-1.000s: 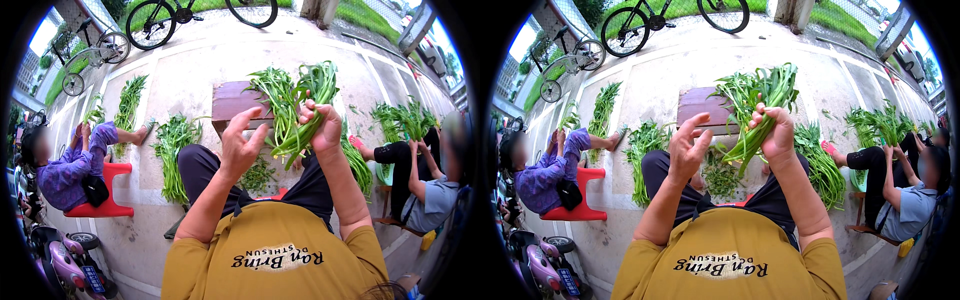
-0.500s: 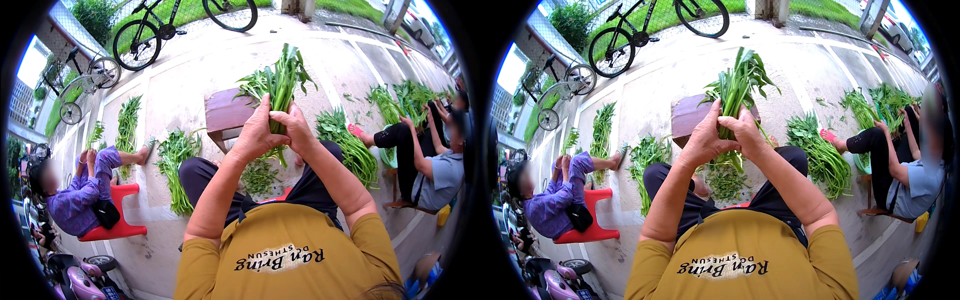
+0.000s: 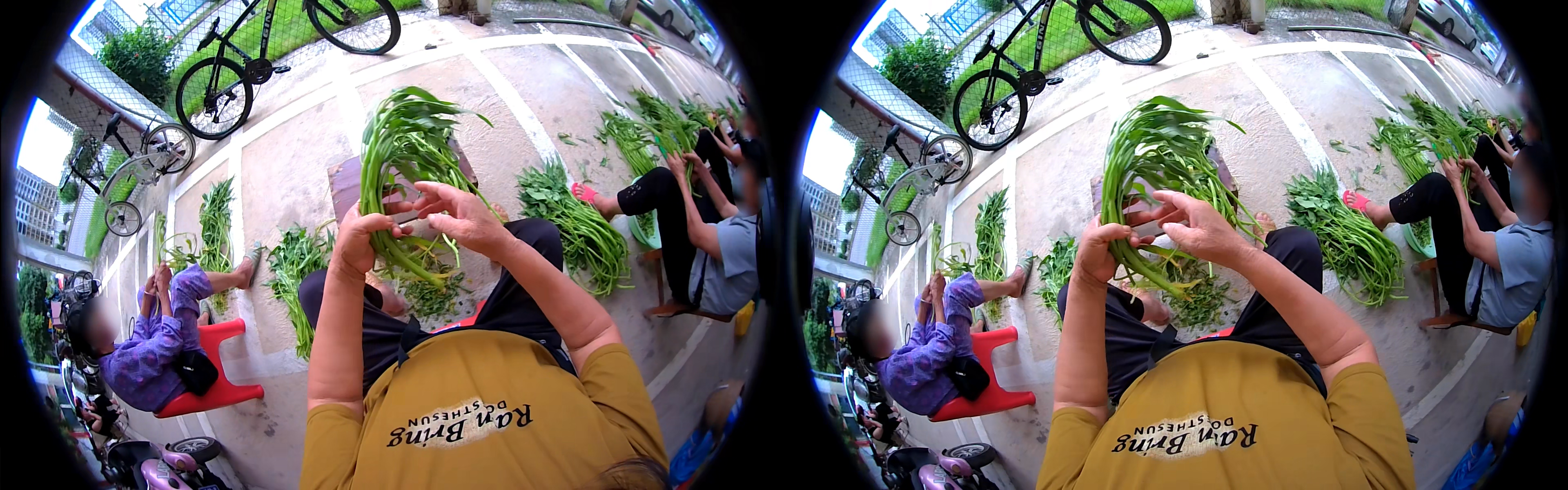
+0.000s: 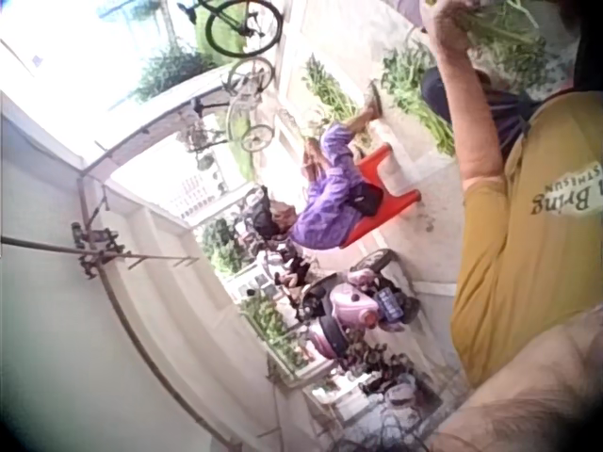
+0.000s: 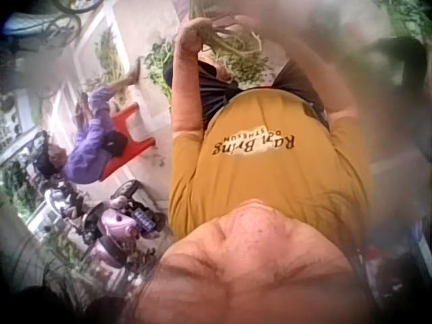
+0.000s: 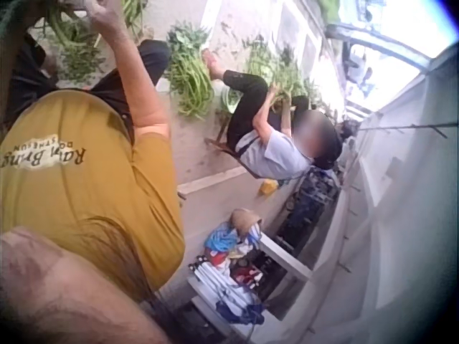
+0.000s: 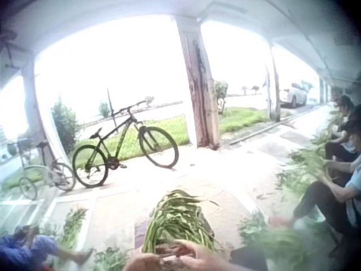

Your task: The person sorts a large quantity of greens by hand, separating the leaves and stems into different piles on the ground and onto a small wooden stool.

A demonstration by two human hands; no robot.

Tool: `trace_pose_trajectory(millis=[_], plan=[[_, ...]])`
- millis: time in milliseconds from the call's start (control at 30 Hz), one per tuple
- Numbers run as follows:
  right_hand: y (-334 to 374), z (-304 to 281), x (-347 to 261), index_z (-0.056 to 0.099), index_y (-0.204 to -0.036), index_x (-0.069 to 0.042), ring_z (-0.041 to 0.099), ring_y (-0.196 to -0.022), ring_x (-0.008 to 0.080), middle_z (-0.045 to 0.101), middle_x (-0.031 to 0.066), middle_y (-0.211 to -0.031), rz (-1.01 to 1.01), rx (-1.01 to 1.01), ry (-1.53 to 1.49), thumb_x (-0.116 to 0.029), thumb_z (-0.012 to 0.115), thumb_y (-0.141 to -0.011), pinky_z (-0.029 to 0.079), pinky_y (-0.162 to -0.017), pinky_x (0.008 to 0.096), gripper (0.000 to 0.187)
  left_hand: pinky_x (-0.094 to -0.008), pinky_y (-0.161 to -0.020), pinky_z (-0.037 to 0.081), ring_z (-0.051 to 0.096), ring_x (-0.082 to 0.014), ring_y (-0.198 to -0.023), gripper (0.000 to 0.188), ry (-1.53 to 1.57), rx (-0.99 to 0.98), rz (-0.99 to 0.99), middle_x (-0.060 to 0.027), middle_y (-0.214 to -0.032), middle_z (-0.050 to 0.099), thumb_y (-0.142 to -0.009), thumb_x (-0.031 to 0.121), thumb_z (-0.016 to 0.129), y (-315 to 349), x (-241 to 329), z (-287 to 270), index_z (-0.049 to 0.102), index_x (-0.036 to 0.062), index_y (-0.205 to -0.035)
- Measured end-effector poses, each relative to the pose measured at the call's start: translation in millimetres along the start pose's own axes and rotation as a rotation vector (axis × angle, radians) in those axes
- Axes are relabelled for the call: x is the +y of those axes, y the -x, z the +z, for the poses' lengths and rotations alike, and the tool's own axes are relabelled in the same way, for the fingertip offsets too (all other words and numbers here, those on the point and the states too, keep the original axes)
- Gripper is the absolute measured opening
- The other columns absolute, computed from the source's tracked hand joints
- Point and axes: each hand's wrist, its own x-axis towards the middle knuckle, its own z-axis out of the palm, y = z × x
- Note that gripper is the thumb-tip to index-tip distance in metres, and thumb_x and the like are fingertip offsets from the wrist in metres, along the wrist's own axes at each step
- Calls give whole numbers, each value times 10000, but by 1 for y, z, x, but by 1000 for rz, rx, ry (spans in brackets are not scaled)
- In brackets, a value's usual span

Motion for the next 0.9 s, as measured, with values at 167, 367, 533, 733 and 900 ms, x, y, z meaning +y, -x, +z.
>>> trace_pose_trajectory(millis=[167, 367, 533, 733, 900], plan=[[23, -1, 18, 465, -1282, 10, 552, -1013, 120, 588, 69, -1059, 83, -22, 102, -4, 496, -871, 445, -888, 267, 413, -485, -845, 520, 609, -173, -668, 451, 199, 0, 108, -144, -931, 618, -733, -40, 496, 16, 4, -30, 477, -29, -1184], [41, 9, 28, 602, -1044, 11, 618, -834, 145, 638, 79, -923, 41, 102, 214, -41, 552, -841, 496, -765, 279, 216, -554, -1019, 347, 596, -174, -741, 551, 334, -114, 229, -90, -933, 587, -760, -15, 493, 30, 15, -38, 398, 1, -1302], [40, 23, 25, 615, -1035, 4, 625, -777, 178, 634, 115, -880, -75, 56, 329, -59, 567, -833, 497, -715, 288, 217, -537, -986, 402, 579, -157, -716, 617, 392, -101, 238, -73, -884, 571, -744, -9, 499, 32, 12, -34, 351, 23, -1342], [32, 35, 25, 614, -1075, -6, 587, -697, 161, 610, 78, -781, -96, 37, 403, -124, 606, -850, 479, -655, 293, 254, -530, -1031, 345, 563, -140, -707, 680, 454, -239, 242, -60, -885, 567, -741, 1, 516, 35, 3, -21, 290, 41, -1382], [26, 42, 28, 603, -903, -16, 615, -688, 291, 612, 135, -740, -69, 10, 503, -204, 625, -828, 474, -628, 368, 203, -524, -1035, 341, 554, -155, -690, 690, 505, -317, 201, -69, -889, 558, -739, -10, 512, 34, -6, -10, 287, 41, -1389]])
